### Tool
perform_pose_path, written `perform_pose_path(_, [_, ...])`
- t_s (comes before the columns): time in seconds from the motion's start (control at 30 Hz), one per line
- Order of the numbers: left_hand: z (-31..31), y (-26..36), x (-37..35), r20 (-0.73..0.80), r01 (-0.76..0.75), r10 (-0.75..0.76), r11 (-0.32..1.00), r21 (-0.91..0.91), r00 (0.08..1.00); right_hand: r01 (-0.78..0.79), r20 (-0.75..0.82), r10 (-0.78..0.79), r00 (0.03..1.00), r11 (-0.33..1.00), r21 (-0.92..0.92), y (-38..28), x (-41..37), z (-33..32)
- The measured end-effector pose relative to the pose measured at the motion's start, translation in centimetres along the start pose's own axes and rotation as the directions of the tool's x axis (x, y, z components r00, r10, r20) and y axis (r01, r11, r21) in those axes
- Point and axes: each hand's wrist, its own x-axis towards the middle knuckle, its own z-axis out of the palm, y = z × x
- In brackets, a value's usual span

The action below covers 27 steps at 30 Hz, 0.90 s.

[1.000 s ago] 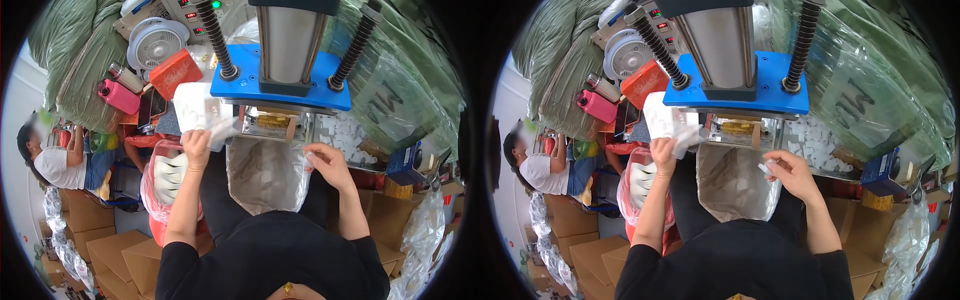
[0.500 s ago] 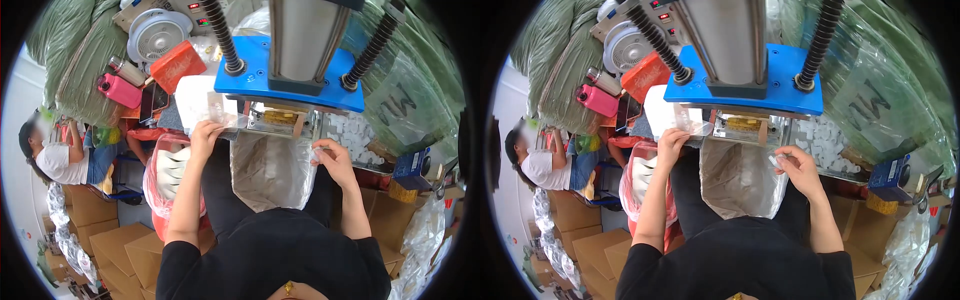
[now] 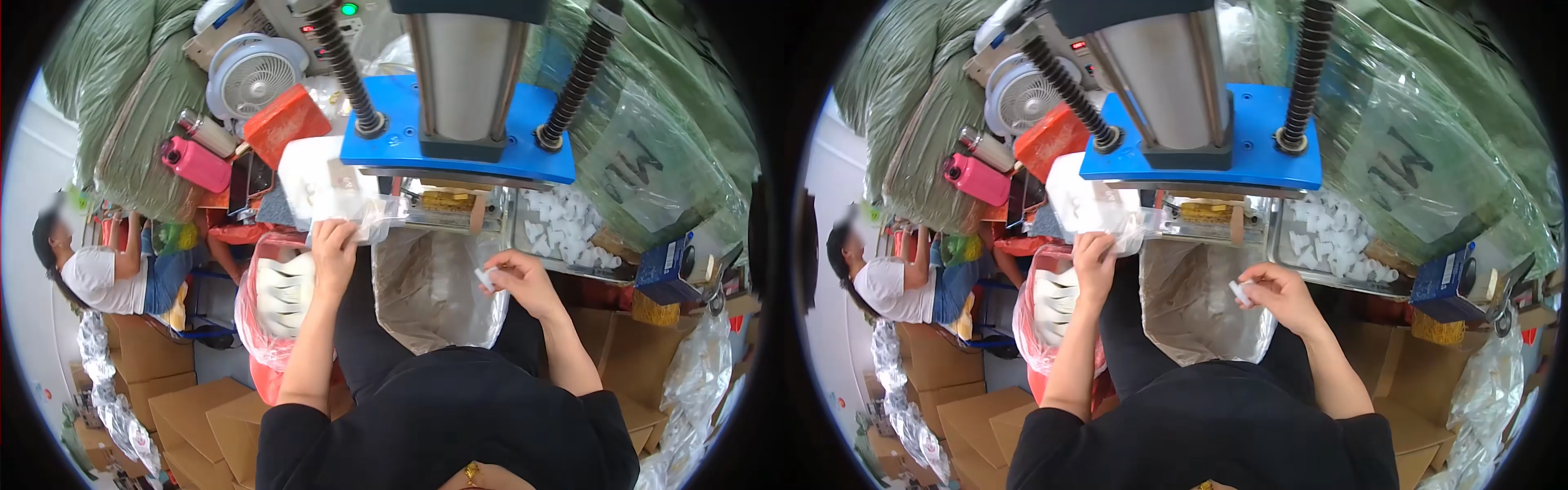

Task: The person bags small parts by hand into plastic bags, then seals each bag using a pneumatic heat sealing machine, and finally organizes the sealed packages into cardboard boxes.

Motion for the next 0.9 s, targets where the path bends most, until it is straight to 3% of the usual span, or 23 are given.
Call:
perform_pose_path(0.1, [-1.1, 6.4, -0.1, 0.101, 0.037, -0.03, 0.997, -0.07, 0.994, 0.188, 0.071, -0.178, 0.982, 0.825, -0.534, -3.8, -0.1, 1.1])
perform_pose_path(0.13, [-1.2, 8.0, -0.1, 0.164, 0.04, -0.02, 0.992, -0.122, 0.986, 0.183, 0.067, -0.174, 0.982, 0.824, -0.536, -5.4, 0.6, 1.6])
perform_pose_path(0.2, [-1.2, 9.8, -0.3, 0.353, 0.176, -0.062, 0.937, -0.301, 0.933, 0.515, 0.374, -0.358, 0.856, 0.518, -0.682, -7.3, 1.7, 2.1])
perform_pose_path(0.27, [-1.7, 11.0, -0.4, 0.604, 0.405, -0.091, 0.818, -0.409, 0.792, 0.515, 0.398, -0.328, 0.857, 0.508, -0.69, -7.2, 2.1, 2.4])
perform_pose_path(0.33, [-0.5, 10.4, -2.8, 0.763, 0.747, -0.201, 0.461, -0.479, 0.614, 0.445, 0.302, -0.328, 0.895, 0.653, -0.612, -6.6, 1.8, 3.0])
perform_pose_path(0.37, [-0.3, 10.3, -3.6, 0.837, 0.832, -0.204, 0.367, -0.416, 0.508, 0.372, 0.269, -0.26, 0.928, 0.702, -0.607, -6.2, 1.6, 3.0])
perform_pose_path(0.4, [0.1, 10.2, -3.9, 0.835, 0.834, -0.211, 0.363, -0.416, 0.508, 0.373, 0.275, -0.255, 0.927, 0.703, -0.605, -5.2, 1.7, 2.9])
perform_pose_path(0.47, [0.8, 10.7, -4.1, 0.842, 0.872, -0.251, 0.253, -0.419, 0.477, 0.102, 0.034, -0.096, 0.995, 0.933, -0.346, -3.4, 1.9, 2.7])
perform_pose_path(0.5, [1.7, 10.6, -3.1, 0.843, 0.907, -0.343, 0.073, -0.415, 0.414, 0.072, -0.108, -0.145, 0.984, 0.862, -0.502, -3.8, 1.8, 2.0])
perform_pose_path(0.57, [3.2, 9.8, -1.8, 0.793, 0.819, -0.336, -0.098, -0.566, 0.508, 0.124, -0.138, -0.259, 0.956, 0.781, -0.613, -3.3, 2.0, -0.2])
perform_pose_path(0.6, [4.1, 9.7, -0.9, 0.765, 0.811, -0.418, -0.102, -0.576, 0.49, 0.141, -0.071, -0.226, 0.972, 0.792, -0.595, -3.3, 1.9, -1.6])
perform_pose_path(0.7, [6.4, 8.4, 0.7, 0.769, 0.802, -0.403, -0.126, -0.583, 0.496, 0.137, -0.016, -0.2, 0.98, 0.724, -0.676, -5.8, 0.7, -2.6])
perform_pose_path(0.73, [6.7, 8.7, 1.2, 0.751, 0.778, -0.425, -0.152, -0.61, 0.506, 0.243, 0.024, -0.356, 0.934, 0.586, -0.773, -6.3, 0.3, -2.9])
perform_pose_path(0.77, [7.0, 8.5, 1.1, 0.752, 0.778, -0.422, -0.153, -0.609, 0.506, 0.241, 0.021, -0.356, 0.934, 0.586, -0.774, -6.6, -0.1, -2.9])
perform_pose_path(0.83, [8.0, 8.0, 0.6, 0.754, 0.785, -0.427, -0.146, -0.602, 0.499, -0.033, -0.148, -0.35, 0.925, 0.313, -0.949, -6.7, -0.7, -3.0])
perform_pose_path(0.87, [8.0, 7.9, 0.5, 0.757, 0.789, -0.428, -0.144, -0.597, 0.494, -0.036, -0.152, -0.347, 0.925, 0.318, -0.947, -5.4, -0.4, -3.5])
perform_pose_path(0.9, [7.8, 7.8, 0.5, 0.757, 0.818, -0.441, -0.082, -0.569, 0.482, -0.077, -0.168, -0.379, 0.91, 0.242, -0.967, -3.2, 0.3, -4.5])
